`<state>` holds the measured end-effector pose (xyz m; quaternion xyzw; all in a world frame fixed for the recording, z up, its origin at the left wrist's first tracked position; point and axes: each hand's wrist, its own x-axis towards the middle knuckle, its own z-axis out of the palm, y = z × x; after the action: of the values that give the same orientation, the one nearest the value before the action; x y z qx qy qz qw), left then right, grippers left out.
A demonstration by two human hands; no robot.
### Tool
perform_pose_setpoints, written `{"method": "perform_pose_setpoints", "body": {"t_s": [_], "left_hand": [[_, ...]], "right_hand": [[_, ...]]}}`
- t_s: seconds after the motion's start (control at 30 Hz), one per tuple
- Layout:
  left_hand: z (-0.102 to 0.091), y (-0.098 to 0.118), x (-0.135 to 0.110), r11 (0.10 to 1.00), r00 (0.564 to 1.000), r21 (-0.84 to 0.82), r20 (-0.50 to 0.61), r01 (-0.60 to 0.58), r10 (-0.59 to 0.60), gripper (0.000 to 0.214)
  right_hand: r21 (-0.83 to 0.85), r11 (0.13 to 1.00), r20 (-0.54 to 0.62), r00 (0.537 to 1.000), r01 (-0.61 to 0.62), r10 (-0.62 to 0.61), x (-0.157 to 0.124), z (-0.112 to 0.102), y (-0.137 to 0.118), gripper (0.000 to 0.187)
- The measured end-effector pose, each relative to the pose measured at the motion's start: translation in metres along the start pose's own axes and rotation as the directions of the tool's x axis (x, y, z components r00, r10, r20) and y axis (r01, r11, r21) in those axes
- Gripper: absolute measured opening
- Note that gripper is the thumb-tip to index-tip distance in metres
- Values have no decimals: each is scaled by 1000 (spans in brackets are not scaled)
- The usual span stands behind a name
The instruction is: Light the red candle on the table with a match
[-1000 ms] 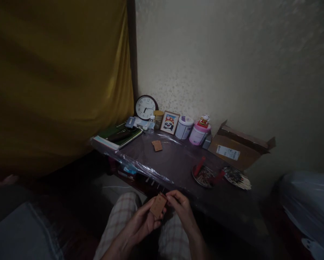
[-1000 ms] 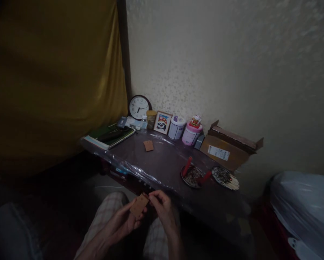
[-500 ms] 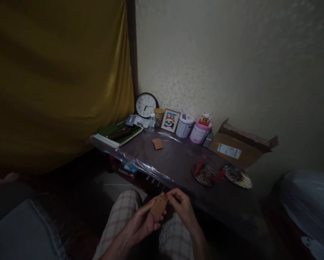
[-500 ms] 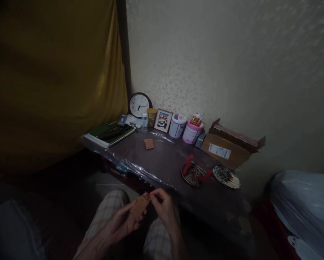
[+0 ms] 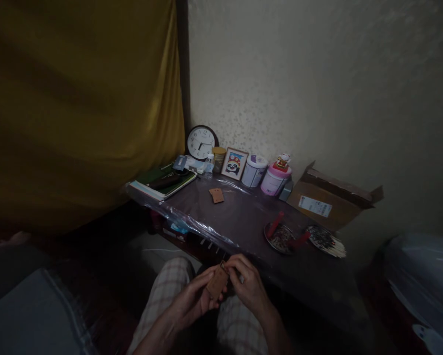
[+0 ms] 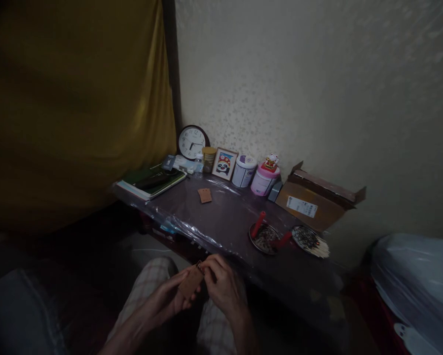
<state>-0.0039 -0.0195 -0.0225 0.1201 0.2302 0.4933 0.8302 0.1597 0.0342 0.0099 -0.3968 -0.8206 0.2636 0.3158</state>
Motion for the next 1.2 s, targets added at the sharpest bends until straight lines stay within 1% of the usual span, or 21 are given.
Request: {"method": "perform_pose_setpoints", "body": {"t_s": [0.13,0.23,0.33,0.47,0.57,0.7,0.87,0.97,1.03,1.13,1.2], "left_hand": [[-1,1,-1,997,998,-40,-11,68,-68,30],[0,2,-3,995,996,-51,-18,88,-89,29],[2,5,-6,994,995,-45,-22,98,-99,28],[5,8,-10,993,993,-36,-28,109,-110,28],[6,10,-11,991,990,-38,-38,131,-133,28],[6,11,-12,987,986,-29,-48,159,-160,30],[1,10,-12,985,983,-7,-47,175,-175,28],[-2,8,-12,980,979,8,-47,198,-198,27],[-4,8,-11,978,977,15,-39,209,-208,27],[-4,8,-12,979,980,26,-16,201,-200,28],[-3,9,-12,982,983,36,3,185,-185,33]], "right_hand": [[4,1000,17,1000,21,-21,3,-3,-4,18],[-28,999,81,996,43,-41,6,-8,-10,21],[-93,993,153,987,68,-53,9,-14,-15,21],[-160,979,223,971,129,-91,13,-20,-18,20],[-199,958,287,947,206,-144,16,-24,-19,22],[-267,913,385,903,307,-191,21,-29,-21,21],[-371,810,478,841,455,-253,27,-32,-24,20],[-376,765,520,802,523,-293,30,-33,-25,19],[-383,741,554,779,551,-294,31,-34,-25,15],[-421,712,586,768,562,-259,31,-36,-26,7],[-437,716,575,781,544,-243,30,-36,-25,5]]}}
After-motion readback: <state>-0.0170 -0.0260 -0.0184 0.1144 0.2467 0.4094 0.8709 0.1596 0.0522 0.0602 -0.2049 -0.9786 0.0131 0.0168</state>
